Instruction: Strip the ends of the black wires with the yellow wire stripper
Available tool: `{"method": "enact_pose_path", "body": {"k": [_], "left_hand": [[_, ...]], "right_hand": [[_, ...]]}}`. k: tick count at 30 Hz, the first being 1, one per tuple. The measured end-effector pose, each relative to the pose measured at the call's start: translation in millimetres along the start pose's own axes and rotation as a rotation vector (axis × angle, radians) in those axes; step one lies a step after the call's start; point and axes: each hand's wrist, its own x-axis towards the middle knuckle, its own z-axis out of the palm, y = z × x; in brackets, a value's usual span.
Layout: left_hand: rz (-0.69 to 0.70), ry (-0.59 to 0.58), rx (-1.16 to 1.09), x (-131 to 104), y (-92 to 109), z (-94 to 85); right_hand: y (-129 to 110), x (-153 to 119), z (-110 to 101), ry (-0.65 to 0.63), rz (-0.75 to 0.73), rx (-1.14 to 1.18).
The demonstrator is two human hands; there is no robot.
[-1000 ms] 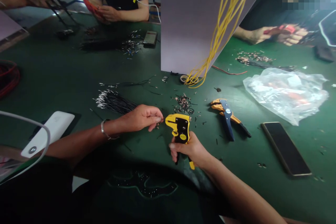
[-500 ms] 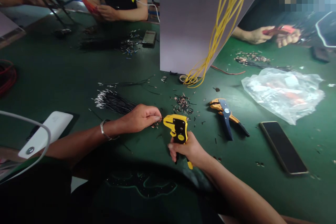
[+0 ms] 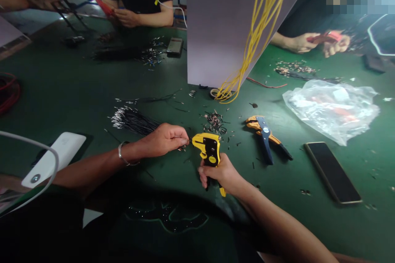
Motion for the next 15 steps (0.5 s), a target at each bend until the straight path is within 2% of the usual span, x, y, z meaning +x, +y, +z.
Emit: {"method": "enact_pose_path", "body": {"k": [6, 10, 15], "left_hand": [[-0.054, 0.022, -0.003, 1.9, 3.3, -1.6], [-0.048, 0.04, 0.026, 1.7, 4.0, -1.6], [-0.033, 0.037, 0.011, -1.2, 5.6, 0.0]], "right_hand": [[1.6, -2.1, 1.7, 0.015, 0.004, -0.015], [0.8, -4.0, 0.9, -0.04, 0.024, -0.087], [2.2, -2.2, -3.7, -0.018, -0.015, -0.057]]}}
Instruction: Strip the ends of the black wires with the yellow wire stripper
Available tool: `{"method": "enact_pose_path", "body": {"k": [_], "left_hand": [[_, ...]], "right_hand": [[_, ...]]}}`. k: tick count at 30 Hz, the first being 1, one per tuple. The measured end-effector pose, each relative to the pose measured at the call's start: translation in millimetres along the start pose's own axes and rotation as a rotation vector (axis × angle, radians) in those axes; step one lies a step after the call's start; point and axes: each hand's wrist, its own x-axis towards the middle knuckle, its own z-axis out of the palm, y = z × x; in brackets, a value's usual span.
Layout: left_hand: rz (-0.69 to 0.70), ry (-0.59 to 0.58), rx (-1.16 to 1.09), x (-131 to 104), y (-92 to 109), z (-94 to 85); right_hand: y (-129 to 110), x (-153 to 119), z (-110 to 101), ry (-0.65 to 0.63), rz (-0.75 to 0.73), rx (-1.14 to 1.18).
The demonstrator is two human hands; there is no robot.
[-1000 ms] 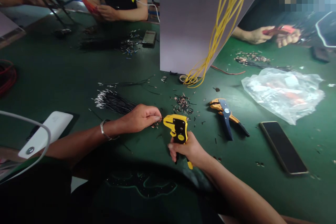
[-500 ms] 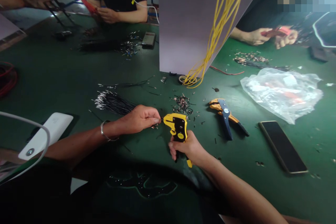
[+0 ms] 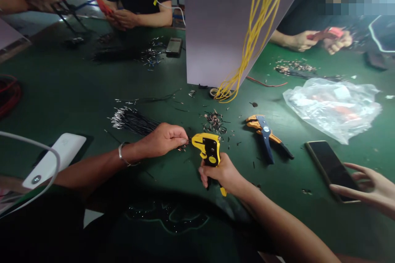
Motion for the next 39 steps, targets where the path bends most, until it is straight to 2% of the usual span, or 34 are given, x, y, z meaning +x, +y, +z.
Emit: {"method": "enact_pose_path", "body": {"k": [5, 10, 16, 29, 39], "left_hand": [[-0.024, -0.028, -0.067, -0.1, 0.9, 0.1], [-0.05, 0.001, -0.045, 2.2, -0.9, -0.6], [0.005, 0.01, 0.001, 0.3, -0.9, 0.7], [0.01, 0.01, 0.015, -0.2, -0.7, 1.5], [0.085, 0.022, 0.099, -0.2, 0.6, 0.8]], "right_hand": [[2.2, 1.9, -0.7, 0.005, 0.002, 0.043], [-2.5, -0.6, 5.1, -0.023, 0.017, 0.033], [-6.6, 0.6, 2.2, -0.03, 0.022, 0.037], [-11.7, -1.3, 3.5, -0.072, 0.038, 0.102], [-4.1, 0.2, -2.5, -0.193, 0.015, 0.088]]}}
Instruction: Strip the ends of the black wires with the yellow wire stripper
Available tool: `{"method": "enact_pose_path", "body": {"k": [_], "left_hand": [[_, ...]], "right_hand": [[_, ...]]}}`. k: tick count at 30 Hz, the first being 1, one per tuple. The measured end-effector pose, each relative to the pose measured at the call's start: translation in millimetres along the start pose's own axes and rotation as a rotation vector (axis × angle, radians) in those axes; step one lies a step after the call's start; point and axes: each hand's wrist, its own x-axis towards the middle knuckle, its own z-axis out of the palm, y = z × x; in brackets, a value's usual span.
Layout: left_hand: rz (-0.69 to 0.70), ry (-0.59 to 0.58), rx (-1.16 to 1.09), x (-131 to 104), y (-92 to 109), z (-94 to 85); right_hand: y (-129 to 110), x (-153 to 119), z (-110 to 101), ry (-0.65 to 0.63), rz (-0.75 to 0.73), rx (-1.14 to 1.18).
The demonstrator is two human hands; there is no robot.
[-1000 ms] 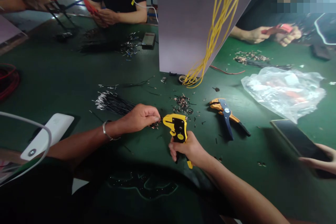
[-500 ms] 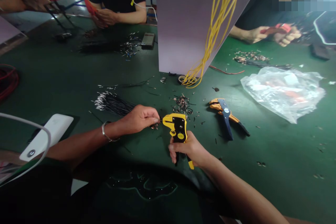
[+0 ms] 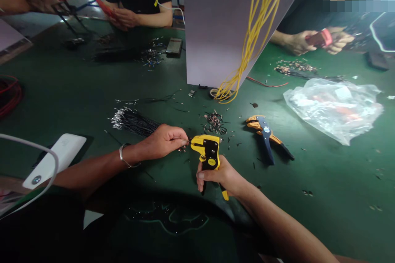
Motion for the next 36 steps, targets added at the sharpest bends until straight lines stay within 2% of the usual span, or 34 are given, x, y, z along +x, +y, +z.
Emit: {"method": "enact_pose_path", "body": {"k": [15, 21, 29, 36], "left_hand": [[0.261, 0.063, 0.289, -4.5, -4.0, 2.7], [0.24, 0.04, 0.319, -4.3, -2.5, 1.8], [0.291, 0.045, 0.305, -3.8, -5.1, 1.7], [0.233, 0.024, 0.276, -2.8, -6.7, 1.5]], "right_hand": [[1.6, 0.2, -1.1, -0.013, -0.002, 0.066], [1.2, -0.2, -0.5, 0.014, 0.004, 0.019], [0.7, 0.0, 1.5, 0.091, 0.009, 0.024], [6.5, 0.2, 4.1, 0.145, 0.012, 0.007]]}}
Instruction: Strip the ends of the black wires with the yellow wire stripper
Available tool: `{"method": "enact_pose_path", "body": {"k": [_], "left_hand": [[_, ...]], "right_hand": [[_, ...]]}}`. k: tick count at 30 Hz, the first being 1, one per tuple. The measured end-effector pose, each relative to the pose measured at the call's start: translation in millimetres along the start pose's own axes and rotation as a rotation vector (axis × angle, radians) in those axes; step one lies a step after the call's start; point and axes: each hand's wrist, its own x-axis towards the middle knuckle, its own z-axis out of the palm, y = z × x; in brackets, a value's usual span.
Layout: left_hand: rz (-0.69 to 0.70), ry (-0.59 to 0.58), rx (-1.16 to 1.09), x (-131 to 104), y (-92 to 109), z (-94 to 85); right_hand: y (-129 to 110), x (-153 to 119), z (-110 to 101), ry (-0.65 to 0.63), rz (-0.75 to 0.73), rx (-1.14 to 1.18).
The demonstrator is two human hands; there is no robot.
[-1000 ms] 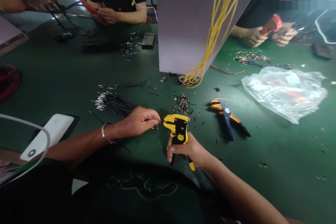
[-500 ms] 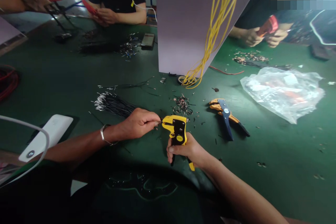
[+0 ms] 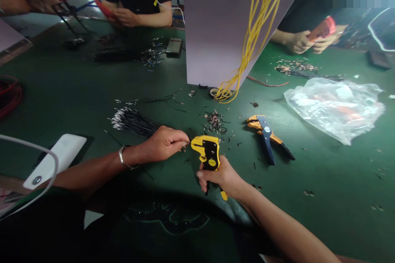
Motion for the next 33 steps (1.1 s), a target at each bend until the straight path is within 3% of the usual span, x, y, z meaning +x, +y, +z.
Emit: {"method": "enact_pose_path", "body": {"k": [33], "left_hand": [[-0.099, 0.007, -0.142, 4.5, -5.7, 5.4]], "right_hand": [[3.2, 5.1, 2.8, 0.05, -0.016, 0.069]]}}
